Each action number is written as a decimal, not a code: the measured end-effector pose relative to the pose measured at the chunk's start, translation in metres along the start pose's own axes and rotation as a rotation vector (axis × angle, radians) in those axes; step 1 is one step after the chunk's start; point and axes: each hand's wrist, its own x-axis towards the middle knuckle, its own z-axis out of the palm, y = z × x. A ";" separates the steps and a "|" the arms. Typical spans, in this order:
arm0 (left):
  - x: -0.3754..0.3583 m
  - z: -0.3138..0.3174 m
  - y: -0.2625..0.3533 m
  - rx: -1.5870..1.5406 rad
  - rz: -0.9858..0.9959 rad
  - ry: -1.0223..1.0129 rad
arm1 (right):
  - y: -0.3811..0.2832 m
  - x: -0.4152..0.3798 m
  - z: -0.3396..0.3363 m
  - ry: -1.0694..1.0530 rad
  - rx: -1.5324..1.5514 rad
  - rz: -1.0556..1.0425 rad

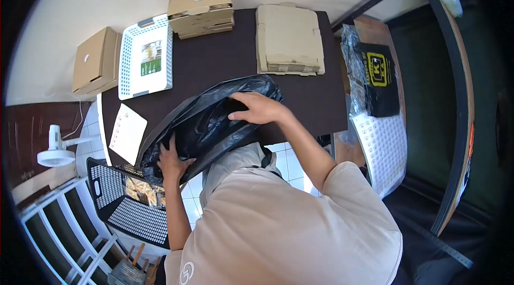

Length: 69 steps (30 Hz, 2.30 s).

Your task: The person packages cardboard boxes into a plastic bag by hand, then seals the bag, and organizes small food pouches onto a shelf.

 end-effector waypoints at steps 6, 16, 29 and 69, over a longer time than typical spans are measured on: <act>0.000 -0.007 -0.005 0.085 0.057 -0.033 | 0.023 -0.054 -0.067 0.272 0.691 0.064; 0.006 -0.010 -0.015 -0.017 0.015 -0.062 | 0.204 -0.223 -0.120 1.314 -1.031 1.281; 0.012 -0.034 -0.012 -0.033 0.024 -0.062 | 0.337 -0.318 -0.236 1.506 0.438 0.797; 0.018 -0.027 -0.027 -0.074 0.032 -0.081 | 0.337 -0.301 -0.163 1.611 1.260 0.694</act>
